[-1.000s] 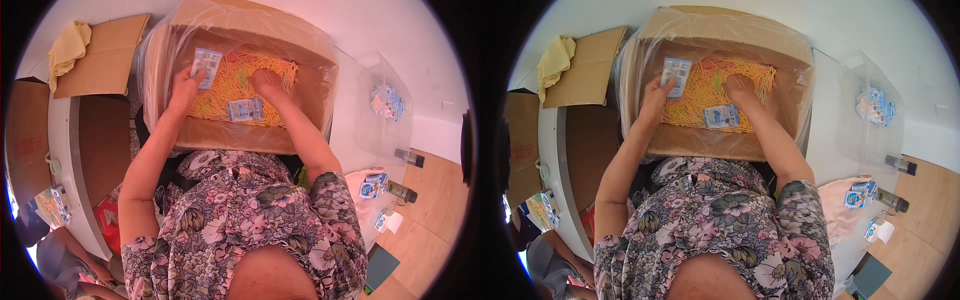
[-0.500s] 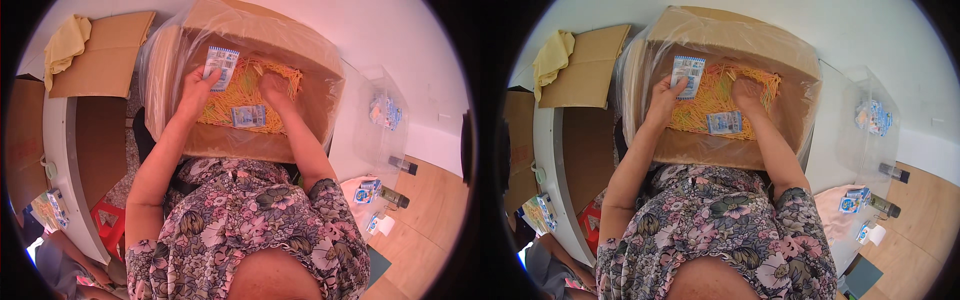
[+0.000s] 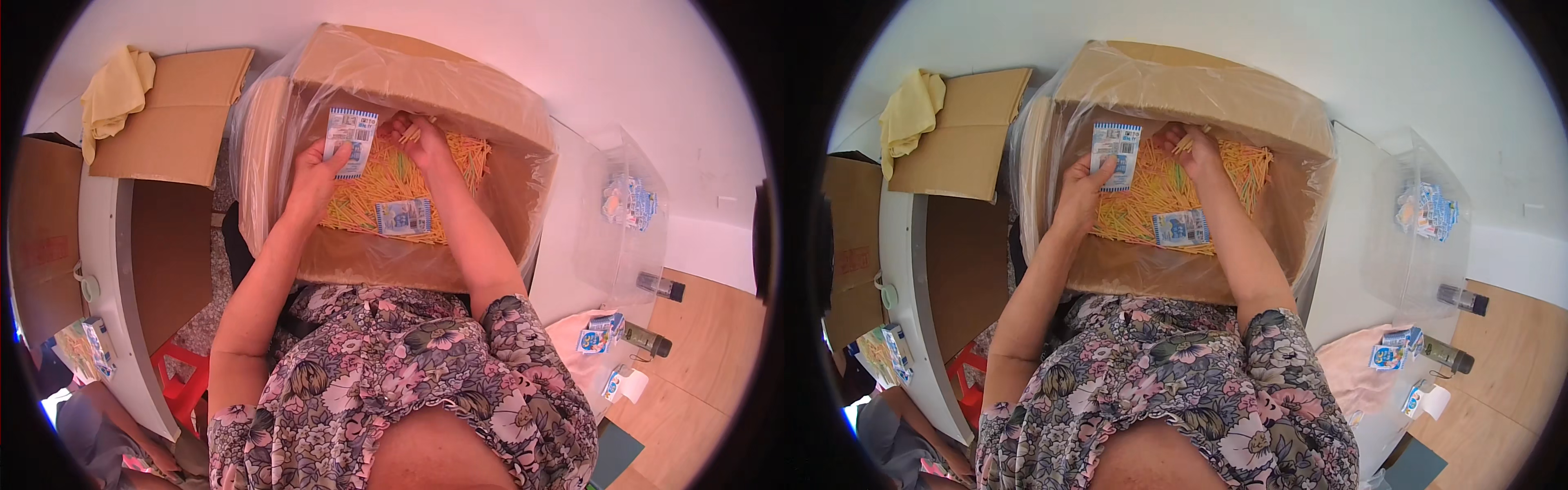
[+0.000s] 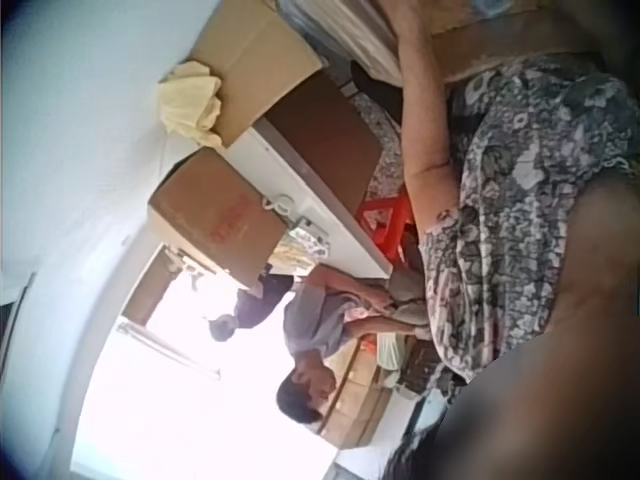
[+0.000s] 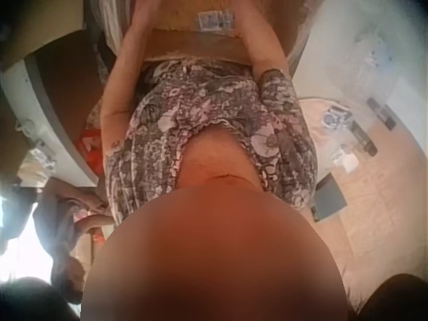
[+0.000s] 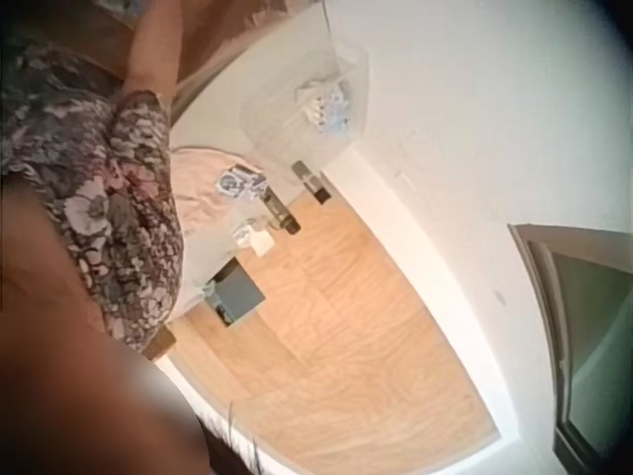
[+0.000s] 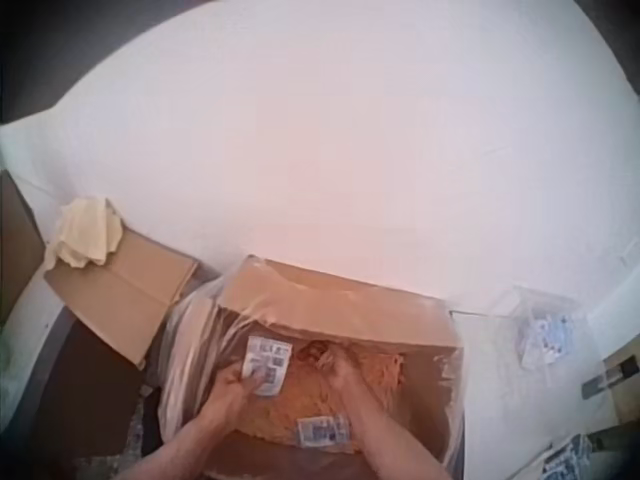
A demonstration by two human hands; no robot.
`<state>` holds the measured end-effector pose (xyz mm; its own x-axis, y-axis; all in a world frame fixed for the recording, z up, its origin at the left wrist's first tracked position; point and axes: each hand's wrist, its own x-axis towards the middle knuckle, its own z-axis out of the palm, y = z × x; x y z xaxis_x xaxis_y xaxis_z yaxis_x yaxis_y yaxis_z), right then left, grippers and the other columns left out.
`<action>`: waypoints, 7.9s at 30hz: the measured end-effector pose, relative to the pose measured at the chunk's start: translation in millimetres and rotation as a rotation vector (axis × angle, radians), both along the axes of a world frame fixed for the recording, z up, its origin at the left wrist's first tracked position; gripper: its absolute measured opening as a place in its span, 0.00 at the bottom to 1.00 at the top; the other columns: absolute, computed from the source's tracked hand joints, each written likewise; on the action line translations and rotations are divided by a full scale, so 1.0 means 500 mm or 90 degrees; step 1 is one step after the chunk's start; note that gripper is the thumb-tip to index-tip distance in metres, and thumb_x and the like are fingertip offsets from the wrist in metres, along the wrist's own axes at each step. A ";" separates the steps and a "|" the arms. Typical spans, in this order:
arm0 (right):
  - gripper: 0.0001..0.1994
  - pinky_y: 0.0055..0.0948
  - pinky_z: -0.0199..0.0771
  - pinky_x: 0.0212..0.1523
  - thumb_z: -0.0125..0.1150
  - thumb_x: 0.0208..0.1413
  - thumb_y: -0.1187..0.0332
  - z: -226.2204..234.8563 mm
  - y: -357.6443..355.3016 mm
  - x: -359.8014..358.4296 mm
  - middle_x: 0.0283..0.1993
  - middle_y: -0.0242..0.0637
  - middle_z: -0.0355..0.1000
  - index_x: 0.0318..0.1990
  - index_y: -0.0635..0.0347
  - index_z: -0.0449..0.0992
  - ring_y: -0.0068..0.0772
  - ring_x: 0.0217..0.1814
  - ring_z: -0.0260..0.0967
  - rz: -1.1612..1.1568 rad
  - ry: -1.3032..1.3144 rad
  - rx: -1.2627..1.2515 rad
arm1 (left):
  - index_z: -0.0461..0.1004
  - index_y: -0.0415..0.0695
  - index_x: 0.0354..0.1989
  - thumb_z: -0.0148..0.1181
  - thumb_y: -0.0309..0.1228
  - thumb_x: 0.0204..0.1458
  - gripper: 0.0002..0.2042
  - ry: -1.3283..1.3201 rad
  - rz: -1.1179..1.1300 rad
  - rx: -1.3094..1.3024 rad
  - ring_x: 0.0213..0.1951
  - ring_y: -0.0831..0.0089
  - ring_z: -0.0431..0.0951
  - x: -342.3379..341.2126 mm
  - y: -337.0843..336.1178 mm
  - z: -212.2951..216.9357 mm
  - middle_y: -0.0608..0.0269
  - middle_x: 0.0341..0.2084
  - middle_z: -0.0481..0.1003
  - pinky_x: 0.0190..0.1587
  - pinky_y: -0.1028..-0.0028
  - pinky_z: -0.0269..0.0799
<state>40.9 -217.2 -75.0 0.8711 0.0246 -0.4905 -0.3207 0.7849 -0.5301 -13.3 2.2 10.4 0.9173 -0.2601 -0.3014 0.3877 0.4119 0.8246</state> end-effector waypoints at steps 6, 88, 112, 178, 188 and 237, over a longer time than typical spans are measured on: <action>0.06 0.26 0.66 0.25 0.44 0.54 0.71 0.033 0.011 -0.044 0.26 0.38 0.66 0.34 0.62 0.67 0.33 0.28 0.64 0.091 0.125 -0.076 | 0.74 0.39 0.40 0.53 0.28 0.55 0.08 0.035 0.003 0.007 0.33 0.81 0.75 -0.003 0.016 0.011 0.66 0.33 0.77 0.37 0.78 0.70; 0.24 0.36 0.44 0.65 0.48 0.57 0.56 0.220 -0.023 -0.331 0.66 0.48 0.49 0.61 0.50 0.61 0.41 0.70 0.40 0.314 -0.323 -0.593 | 0.77 0.37 0.34 0.61 0.26 0.49 0.06 -0.318 -0.463 0.036 0.34 0.82 0.72 -0.157 -0.117 0.045 0.66 0.28 0.76 0.38 0.80 0.68; 0.10 0.35 0.67 0.28 0.55 0.48 0.65 0.245 -0.090 -0.386 0.20 0.45 0.69 0.24 0.65 0.72 0.40 0.22 0.68 0.466 -0.252 -1.022 | 0.73 0.40 0.43 0.58 0.27 0.52 0.11 -0.077 -0.419 0.003 0.35 0.83 0.74 -0.131 -0.122 0.038 0.68 0.33 0.76 0.40 0.81 0.71; 0.17 0.37 0.67 0.48 0.61 0.48 0.71 0.470 -0.474 -0.891 0.47 0.43 0.71 0.47 0.63 0.72 0.45 0.46 0.68 -0.230 0.258 -1.779 | 0.73 0.48 0.32 0.69 0.36 0.32 0.16 -0.537 -0.556 0.894 0.40 0.62 0.74 -0.072 -0.187 -0.119 0.61 0.29 0.76 0.42 0.57 0.62; 0.12 0.31 0.68 0.45 0.61 0.46 0.71 0.389 -0.080 -0.425 0.42 0.45 0.71 0.39 0.65 0.74 0.42 0.45 0.69 0.219 -0.371 -1.186 | 0.74 0.47 0.27 0.65 0.28 0.38 0.07 -0.423 -0.431 0.633 0.30 0.70 0.76 -0.074 -0.141 -0.089 0.63 0.23 0.76 0.36 0.64 0.67; 0.11 0.28 0.67 0.24 0.53 0.56 0.62 0.002 -0.131 -0.055 0.25 0.36 0.69 0.36 0.62 0.69 0.29 0.25 0.68 0.158 -0.127 -0.877 | 0.74 0.36 0.40 0.55 0.25 0.53 0.09 -0.120 -0.126 0.107 0.32 0.84 0.73 0.017 -0.067 -0.032 0.68 0.31 0.76 0.36 0.81 0.69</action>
<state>13.4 -282.6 -74.1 0.9716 -0.2053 -0.1174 -0.2011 -0.4561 -0.8669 -4.7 -31.2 -5.7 0.8979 -0.3996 -0.1847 0.2807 0.1964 0.9395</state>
